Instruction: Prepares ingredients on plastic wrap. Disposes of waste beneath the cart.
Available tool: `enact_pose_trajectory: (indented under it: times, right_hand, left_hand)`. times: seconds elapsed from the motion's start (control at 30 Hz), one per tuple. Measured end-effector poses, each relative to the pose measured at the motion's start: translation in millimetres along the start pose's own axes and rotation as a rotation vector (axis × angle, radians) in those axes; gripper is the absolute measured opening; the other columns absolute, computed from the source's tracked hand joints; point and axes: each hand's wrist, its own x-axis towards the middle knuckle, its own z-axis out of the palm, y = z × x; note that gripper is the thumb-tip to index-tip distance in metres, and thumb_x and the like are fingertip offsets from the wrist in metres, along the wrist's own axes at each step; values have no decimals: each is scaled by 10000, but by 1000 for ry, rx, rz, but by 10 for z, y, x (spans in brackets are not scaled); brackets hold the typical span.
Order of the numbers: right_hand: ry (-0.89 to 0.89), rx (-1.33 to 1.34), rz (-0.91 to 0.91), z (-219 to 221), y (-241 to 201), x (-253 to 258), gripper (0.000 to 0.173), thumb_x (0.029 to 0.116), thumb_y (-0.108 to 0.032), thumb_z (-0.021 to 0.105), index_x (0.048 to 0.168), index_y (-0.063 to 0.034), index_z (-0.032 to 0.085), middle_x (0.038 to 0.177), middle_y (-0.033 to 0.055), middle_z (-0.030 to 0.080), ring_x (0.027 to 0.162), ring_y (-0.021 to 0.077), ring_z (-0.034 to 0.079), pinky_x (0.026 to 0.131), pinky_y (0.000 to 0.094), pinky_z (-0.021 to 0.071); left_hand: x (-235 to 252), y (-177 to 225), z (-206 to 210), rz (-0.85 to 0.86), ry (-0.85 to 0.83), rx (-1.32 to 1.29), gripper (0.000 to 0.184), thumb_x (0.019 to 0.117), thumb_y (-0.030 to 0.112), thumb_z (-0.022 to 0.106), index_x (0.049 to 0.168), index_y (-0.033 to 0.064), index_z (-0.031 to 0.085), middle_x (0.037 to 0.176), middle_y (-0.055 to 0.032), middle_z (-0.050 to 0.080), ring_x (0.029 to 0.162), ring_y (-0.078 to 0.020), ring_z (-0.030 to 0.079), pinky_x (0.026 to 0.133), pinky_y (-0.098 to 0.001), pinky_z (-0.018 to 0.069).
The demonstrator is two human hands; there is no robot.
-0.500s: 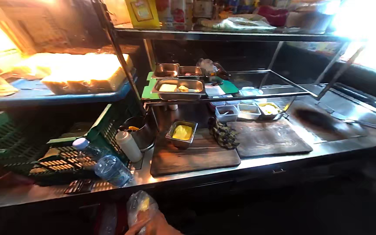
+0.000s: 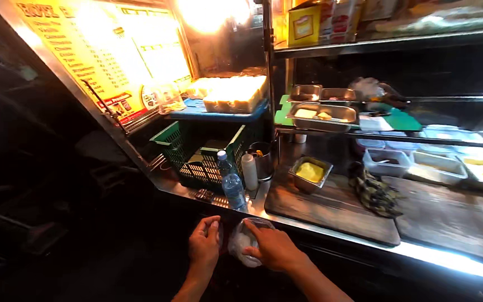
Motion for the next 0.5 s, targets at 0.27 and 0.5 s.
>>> enact_pose_trajectory:
  times: [0.27,0.5]
  right_hand:
    - [-129,251,-136,1199,404,382,550,984,-322,670,1502,-223,512,1226,204,699,1111,407,681,964,675,507]
    - [103,440,303,1167,1618,12,424,1043,-287,530,1446,-164,582,1360,102,660,1218,236,659,1085,476,511]
  left_hand:
    - [-207,311,495,-285,-178,-630,212,1075,95,468,1197,14,621,666,-27,520,487,-97,498,445,-225,464]
    - [-337,-418,-297,-399,25,-275,282,1066,128,516,1315,40,618,897,-119,671,615,-165,615,506,-273,519]
